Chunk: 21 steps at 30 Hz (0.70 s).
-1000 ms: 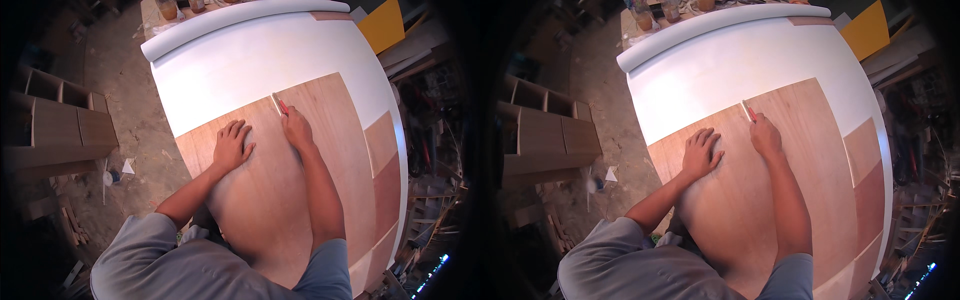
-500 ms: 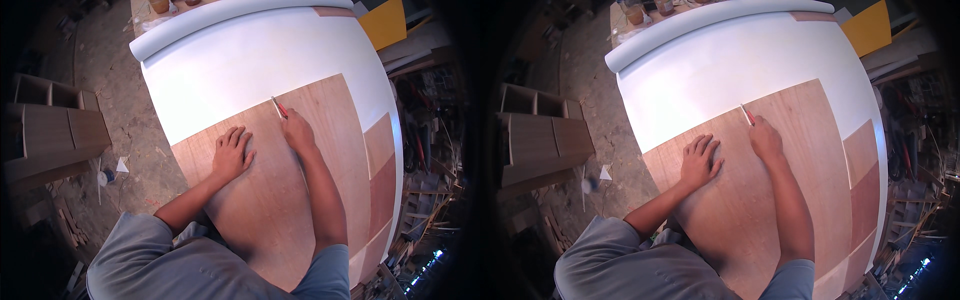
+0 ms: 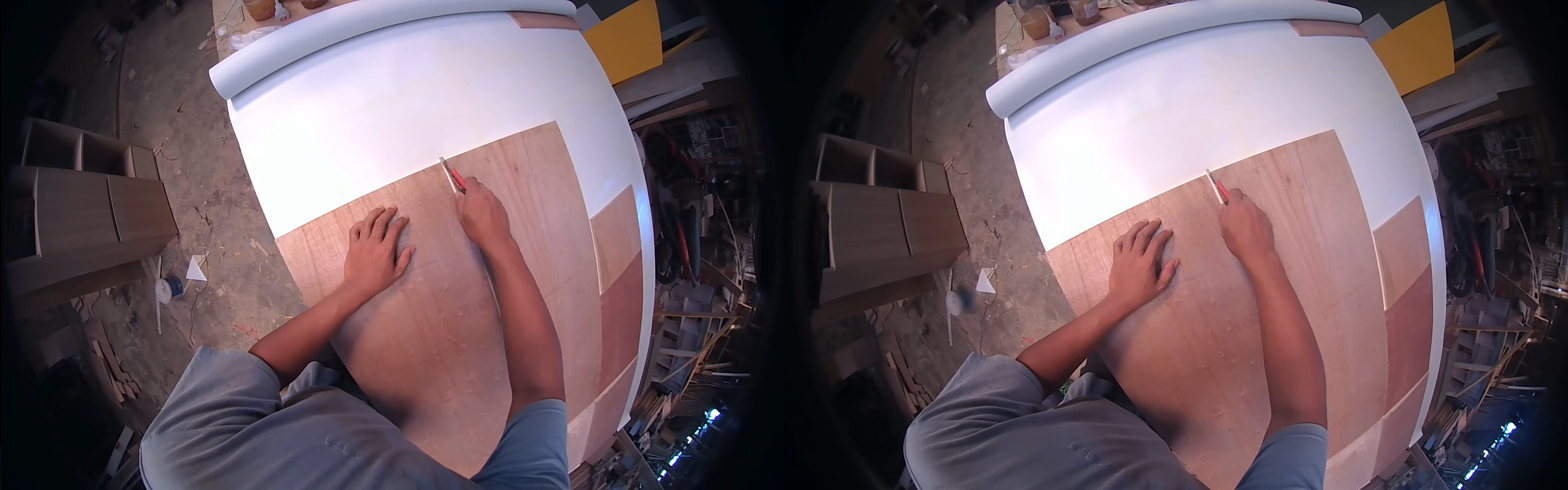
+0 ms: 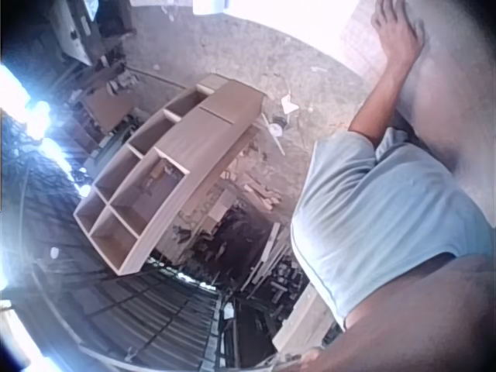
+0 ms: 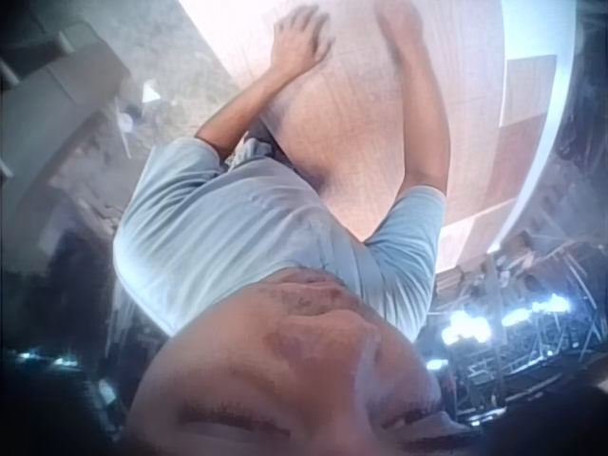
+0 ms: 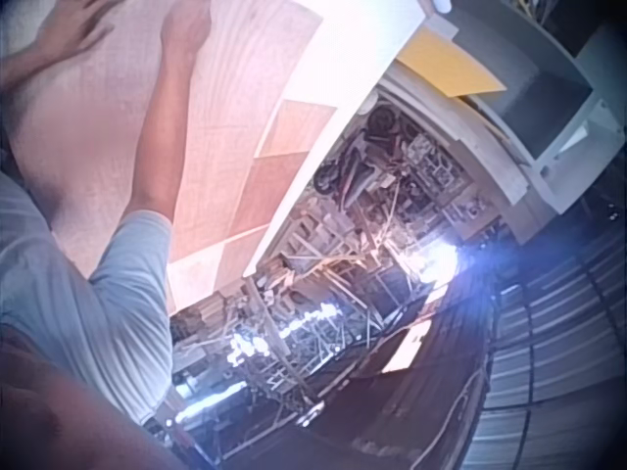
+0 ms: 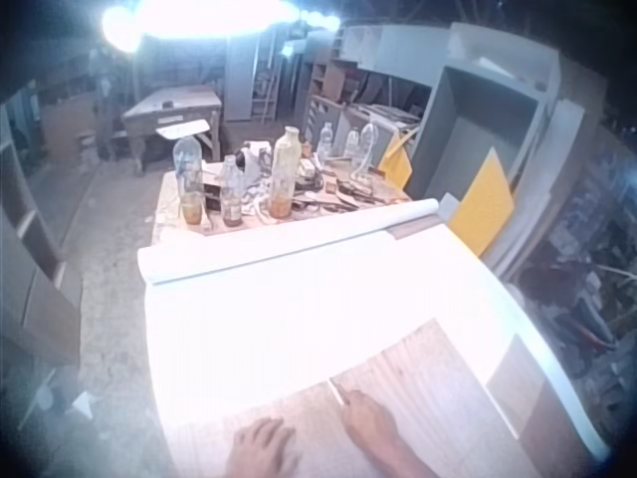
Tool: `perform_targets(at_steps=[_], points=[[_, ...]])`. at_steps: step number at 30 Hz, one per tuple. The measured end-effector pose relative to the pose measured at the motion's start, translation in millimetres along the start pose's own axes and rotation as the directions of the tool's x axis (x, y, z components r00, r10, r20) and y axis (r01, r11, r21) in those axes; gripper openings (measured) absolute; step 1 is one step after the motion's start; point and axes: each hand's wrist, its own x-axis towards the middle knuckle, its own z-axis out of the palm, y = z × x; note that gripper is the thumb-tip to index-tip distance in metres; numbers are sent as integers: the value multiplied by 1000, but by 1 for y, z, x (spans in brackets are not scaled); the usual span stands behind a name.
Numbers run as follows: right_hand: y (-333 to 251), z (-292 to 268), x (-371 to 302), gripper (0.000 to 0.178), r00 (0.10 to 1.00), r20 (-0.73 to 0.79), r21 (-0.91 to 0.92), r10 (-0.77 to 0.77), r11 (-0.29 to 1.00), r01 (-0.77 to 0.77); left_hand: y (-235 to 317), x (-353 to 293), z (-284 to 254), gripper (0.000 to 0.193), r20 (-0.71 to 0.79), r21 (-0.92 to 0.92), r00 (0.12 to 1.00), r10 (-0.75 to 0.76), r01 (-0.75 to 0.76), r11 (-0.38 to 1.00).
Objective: The person cuts sheets of wood veneer on a workbench using a utility knife, moving and aligning different pieces on a white surface.
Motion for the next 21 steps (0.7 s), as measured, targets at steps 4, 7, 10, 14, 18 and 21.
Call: perform_targets(at_steps=[4, 7, 10, 14, 18, 21], points=[[0, -1, 0, 27, 1000, 10, -2, 12, 1000, -12, 0, 0, 0, 54, -14, -3, 1000, 7, -7, 1000], [2, 0, 1, 28, 1000, 22, -6, 15, 1000, -15, 0, 0, 0, 54, -20, 1, 1000, 14, -14, 1000], [-3, -1, 5, 28, 994, 94, -19, 58, 998, -57, -1, 0, 0, 54, -26, -3, 1000, 12, -12, 1000], [-5, 4, 8, 25, 984, 161, -57, 83, 996, -74, -1, 0, 1, 53, -30, -10, 1000, 7, -8, 1000], [4, 7, 7, 25, 978, 192, -74, 80, 995, -67, -3, 0, 5, 52, -45, -3, 999, 14, -15, 1000], [13, 1, -12, 26, 973, 211, -79, 89, 994, -74, -3, -1, 8, 51, -54, 4, 998, 14, -14, 1000]])
